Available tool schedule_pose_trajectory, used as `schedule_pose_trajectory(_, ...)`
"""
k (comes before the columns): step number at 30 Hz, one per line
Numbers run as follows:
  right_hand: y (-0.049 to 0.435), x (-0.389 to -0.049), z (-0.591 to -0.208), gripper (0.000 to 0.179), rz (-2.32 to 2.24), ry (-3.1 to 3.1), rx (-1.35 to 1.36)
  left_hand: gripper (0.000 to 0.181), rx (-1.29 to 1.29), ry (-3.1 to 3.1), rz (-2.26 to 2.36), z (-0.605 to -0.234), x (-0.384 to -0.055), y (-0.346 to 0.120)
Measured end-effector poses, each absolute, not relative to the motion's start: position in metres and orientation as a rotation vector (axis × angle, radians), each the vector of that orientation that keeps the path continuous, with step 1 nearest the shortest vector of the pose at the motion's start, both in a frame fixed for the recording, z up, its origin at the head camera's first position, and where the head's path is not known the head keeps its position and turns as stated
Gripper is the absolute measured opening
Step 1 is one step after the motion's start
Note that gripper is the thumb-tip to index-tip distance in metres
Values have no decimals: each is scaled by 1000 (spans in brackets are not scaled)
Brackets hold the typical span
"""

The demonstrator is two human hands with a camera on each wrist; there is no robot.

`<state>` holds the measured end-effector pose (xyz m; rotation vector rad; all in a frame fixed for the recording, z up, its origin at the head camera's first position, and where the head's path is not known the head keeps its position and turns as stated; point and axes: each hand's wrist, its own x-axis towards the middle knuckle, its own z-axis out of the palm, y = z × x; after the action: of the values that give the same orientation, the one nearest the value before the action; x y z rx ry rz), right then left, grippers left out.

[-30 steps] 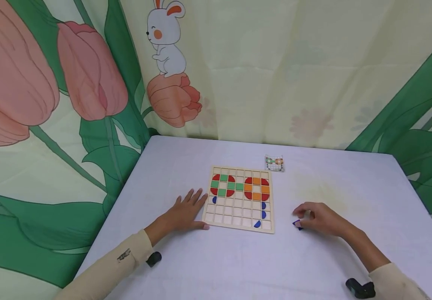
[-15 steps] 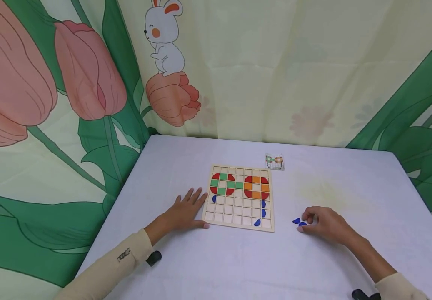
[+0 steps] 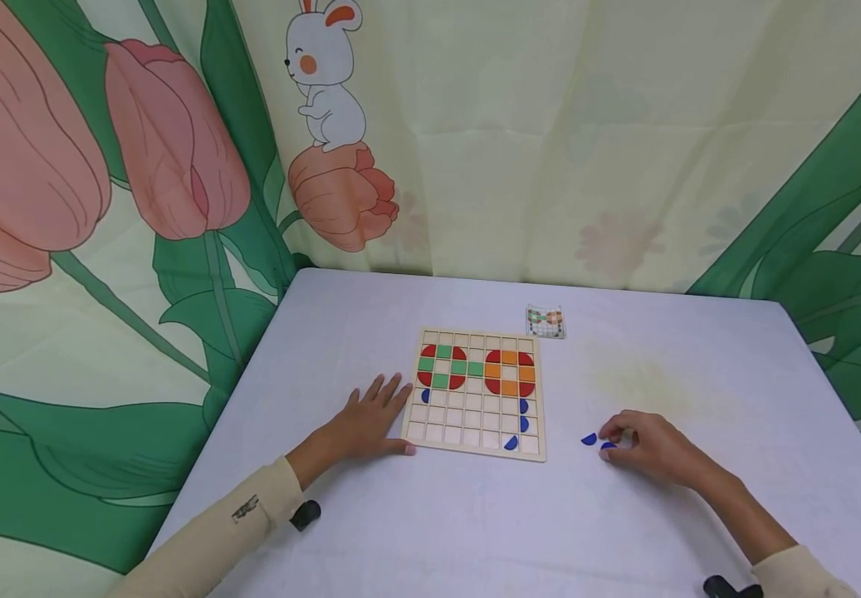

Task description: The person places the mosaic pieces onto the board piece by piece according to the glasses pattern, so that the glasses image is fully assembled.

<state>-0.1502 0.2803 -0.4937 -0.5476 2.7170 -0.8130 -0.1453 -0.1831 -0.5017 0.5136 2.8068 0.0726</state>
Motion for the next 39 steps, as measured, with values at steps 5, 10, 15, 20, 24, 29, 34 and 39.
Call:
schedule_pose_trajectory(5,291,-151,-492,22,-848,2668,-569,107,513,2806,91,-502,-146,-183)
schedule_pose_trajectory(10,297,-152,-495,19,-882,2656,-598,106,512,2812,80,-503,-147,-183)
schedule_pose_trajectory(15,296,-150,-496,19,-897,2640,-624,106,515,2811,76,-503,-147,-183)
schedule_pose_trajectory(20,290,-150,-495,22,-911,2657,-662,106,515,2810,88,-503,-146,-184)
schedule_pose_trajectory(24,286,-148,-495,25,-852,2756,-596,106,523,2814,91,-504,-146,-184)
schedule_pose_trajectory(29,281,-144,-497,31,-751,2850,-441,106,529,2815,93,-505,-146,-184)
schedule_pose_trajectory(34,275,-141,-501,31,-779,2922,-391,106,520,2813,94,-504,-146,-184)
schedule_pose_trajectory(39,273,-139,-501,19,-842,2927,-422,106,505,2794,113,-501,-146,-183)
